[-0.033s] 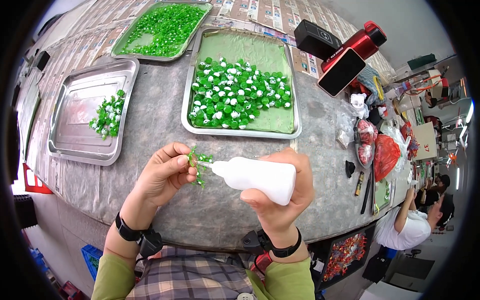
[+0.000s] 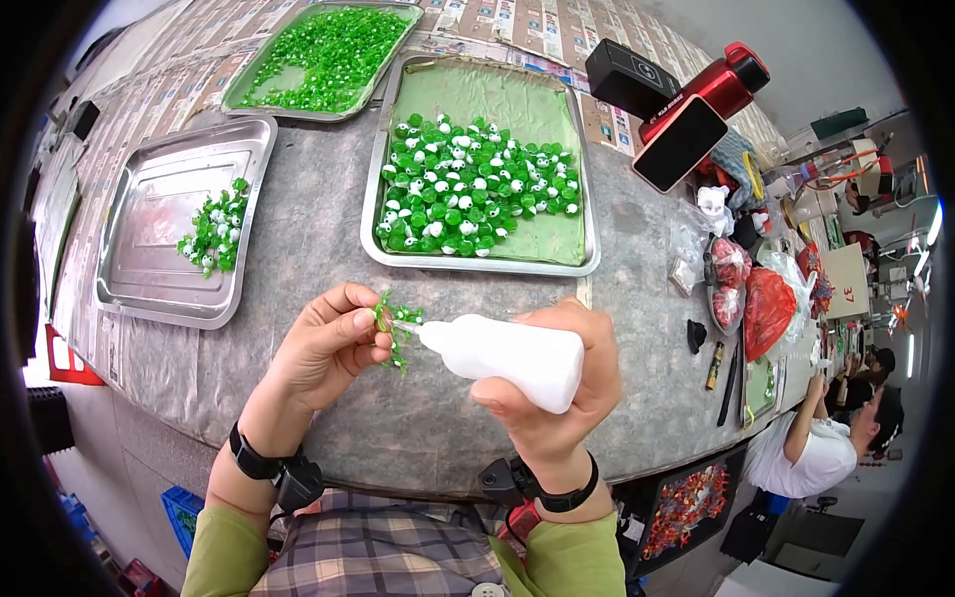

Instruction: The person assembles toy frogs by applying glue from a bottle to a green plastic body and pressing a white eye piece onto it. The assembled frog is then placed onto a metal tray and the process is repeated.

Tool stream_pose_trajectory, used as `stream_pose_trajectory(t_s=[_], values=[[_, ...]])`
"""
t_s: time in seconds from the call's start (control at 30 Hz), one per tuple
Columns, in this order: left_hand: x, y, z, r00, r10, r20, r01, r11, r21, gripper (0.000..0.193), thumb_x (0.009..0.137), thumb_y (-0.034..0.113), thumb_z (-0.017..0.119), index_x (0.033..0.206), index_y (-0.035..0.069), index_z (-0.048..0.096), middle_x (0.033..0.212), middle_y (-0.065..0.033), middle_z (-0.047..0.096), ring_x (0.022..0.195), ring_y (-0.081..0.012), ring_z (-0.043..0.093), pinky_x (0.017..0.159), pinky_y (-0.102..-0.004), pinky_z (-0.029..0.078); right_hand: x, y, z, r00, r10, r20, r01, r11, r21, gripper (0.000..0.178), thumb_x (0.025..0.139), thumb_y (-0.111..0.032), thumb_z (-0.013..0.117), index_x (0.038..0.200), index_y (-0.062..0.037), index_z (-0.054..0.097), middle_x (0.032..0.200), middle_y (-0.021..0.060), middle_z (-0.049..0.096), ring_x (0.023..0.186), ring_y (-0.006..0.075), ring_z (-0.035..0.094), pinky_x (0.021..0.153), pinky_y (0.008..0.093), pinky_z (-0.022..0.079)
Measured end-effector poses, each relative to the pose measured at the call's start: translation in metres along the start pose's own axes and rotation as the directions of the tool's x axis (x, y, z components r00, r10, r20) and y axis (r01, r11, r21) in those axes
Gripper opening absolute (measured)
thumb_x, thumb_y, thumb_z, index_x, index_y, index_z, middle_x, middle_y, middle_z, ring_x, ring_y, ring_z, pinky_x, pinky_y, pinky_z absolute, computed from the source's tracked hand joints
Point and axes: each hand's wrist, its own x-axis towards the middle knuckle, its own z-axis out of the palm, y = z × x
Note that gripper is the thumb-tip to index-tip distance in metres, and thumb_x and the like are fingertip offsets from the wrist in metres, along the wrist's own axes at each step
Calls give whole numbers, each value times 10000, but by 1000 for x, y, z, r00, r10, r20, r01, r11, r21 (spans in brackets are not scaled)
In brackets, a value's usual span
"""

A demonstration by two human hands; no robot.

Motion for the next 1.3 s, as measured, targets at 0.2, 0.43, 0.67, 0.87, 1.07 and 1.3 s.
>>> stream_pose_trajectory(t_s=[0.2, 0.43, 0.67, 0.87, 1.07, 1.3], values=[[0, 0, -1, 1000, -3, 18, 3, 1000, -11, 108, 803, 64, 531, 902, 24, 549, 781, -79, 593, 706, -138, 599, 621, -228, 512, -1, 1, 0, 994, -50, 95, 58, 995, -82, 459, 609, -318, 745, 858, -34, 486, 679, 50, 540, 551, 114, 469, 503, 218, 351], [0, -1, -1, 1000, -2, 11, 2, 1000, 10, 107, 800, 76, 541, 891, 20, 552, 766, -75, 593, 686, -132, 594, 617, -226, 510, -1, 3, -1, 994, -55, 99, 64, 994, -93, 450, 612, -305, 746, 859, -33, 486, 681, 46, 539, 550, 116, 467, 493, 223, 349], [-1, -1, 0, 1000, -14, -13, 14, 999, 31, 111, 798, 96, 549, 880, 21, 553, 753, -76, 593, 673, -130, 592, 609, -228, 506, -2, 3, -2, 993, -48, 109, 62, 989, -132, 440, 623, -308, 738, 853, -30, 485, 701, 50, 536, 569, 120, 473, 502, 226, 360], [-1, -1, 0, 1000, -13, -4, 13, 999, 38, 107, 802, 114, 548, 862, 25, 558, 751, -73, 592, 665, -128, 585, 602, -229, 501, -1, 4, -2, 999, -30, 43, 35, 994, -106, 442, 634, -318, 729, 851, -27, 478, 720, 46, 521, 592, 115, 475, 520, 223, 371], [-1, 0, 1, 1000, 8, -24, -7, 998, 62, 105, 789, 101, 565, 861, 24, 559, 750, -67, 590, 674, -127, 584, 617, -230, 495, 0, 3, -2, 998, -53, 13, 55, 993, -103, 437, 643, -330, 719, 842, -25, 478, 719, 53, 516, 602, 112, 480, 522, 213, 364], [-2, -1, 5, 967, 243, -73, -216, 940, 263, 131, 751, 45, 600, 873, 14, 565, 768, -57, 595, 711, -117, 580, 675, -229, 469, -2, 6, -4, 997, -61, 54, 66, 993, -96, 445, 642, -343, 715, 840, -23, 477, 676, 48, 517, 564, 105, 462, 510, 206, 352]])
